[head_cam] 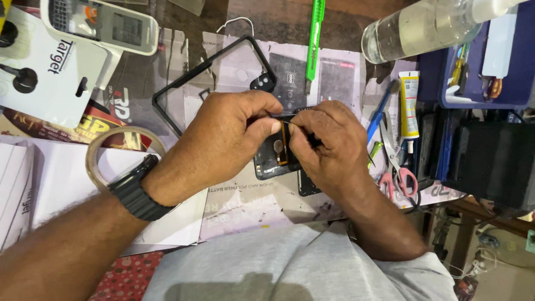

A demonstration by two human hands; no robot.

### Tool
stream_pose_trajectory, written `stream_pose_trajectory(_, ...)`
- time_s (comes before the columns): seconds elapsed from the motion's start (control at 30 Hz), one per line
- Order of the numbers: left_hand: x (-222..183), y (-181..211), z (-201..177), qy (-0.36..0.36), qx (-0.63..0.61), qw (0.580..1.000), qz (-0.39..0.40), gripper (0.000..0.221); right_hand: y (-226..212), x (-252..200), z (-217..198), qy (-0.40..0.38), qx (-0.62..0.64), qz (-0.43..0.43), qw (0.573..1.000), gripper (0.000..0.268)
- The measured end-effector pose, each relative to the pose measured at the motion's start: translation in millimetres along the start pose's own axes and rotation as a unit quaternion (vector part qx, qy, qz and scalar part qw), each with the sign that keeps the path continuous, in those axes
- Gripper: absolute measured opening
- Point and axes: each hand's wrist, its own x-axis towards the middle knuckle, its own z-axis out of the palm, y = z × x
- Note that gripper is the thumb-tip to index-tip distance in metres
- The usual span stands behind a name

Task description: The person performs a mobile phone repair by handling a phone chassis, internal components, and adhesive tape. The person cuts a piece of tape using scissors, applies it to the device, and then uses a small tool to press and align internal components and cables within the phone body.

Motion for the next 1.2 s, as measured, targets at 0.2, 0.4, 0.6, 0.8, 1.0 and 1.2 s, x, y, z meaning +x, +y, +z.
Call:
stream_pose_trajectory(0.2,-1.9,-4.0,3.3,0.005,0.024,1.0,-0.006,0.013,2.9,-3.8,2.4,-0.01,0.0,-0.007,1.0,0.016)
stream_pose_trajectory(0.4,0.2,-1.1,0.2,0.007,0.022,0.999,-0.046,0.011,1.0,-5.0,9.1,0.025,0.021,-0.011,0.999,0.016)
stream_pose_trajectory(0.6,0.4,0.1,0.4,0.009,0.015,0.998,-0.058,0.011,-1.4,-5.1,12.6,0.035,0.023,-0.009,0.999,0.014)
stream_pose_trajectory(0.8,0.5,-0.3,1.0,0.011,0.026,0.998,-0.061,0.011,-2.3,-4.1,13.3,0.033,0.028,-0.01,0.999,0.013)
stream_pose_trajectory(1.0,0.7,-0.3,0.3,0.006,0.026,0.998,-0.052,0.01,-2.7,-4.1,13.8,0.033,0.033,-0.001,0.999,0.013)
stream_pose_trajectory(1.2,0.7,0.0,-0.4,0.0,0.027,0.998,-0.053,0.01,-2.6,-5.0,16.4,0.041,0.035,0.003,0.999,0.013)
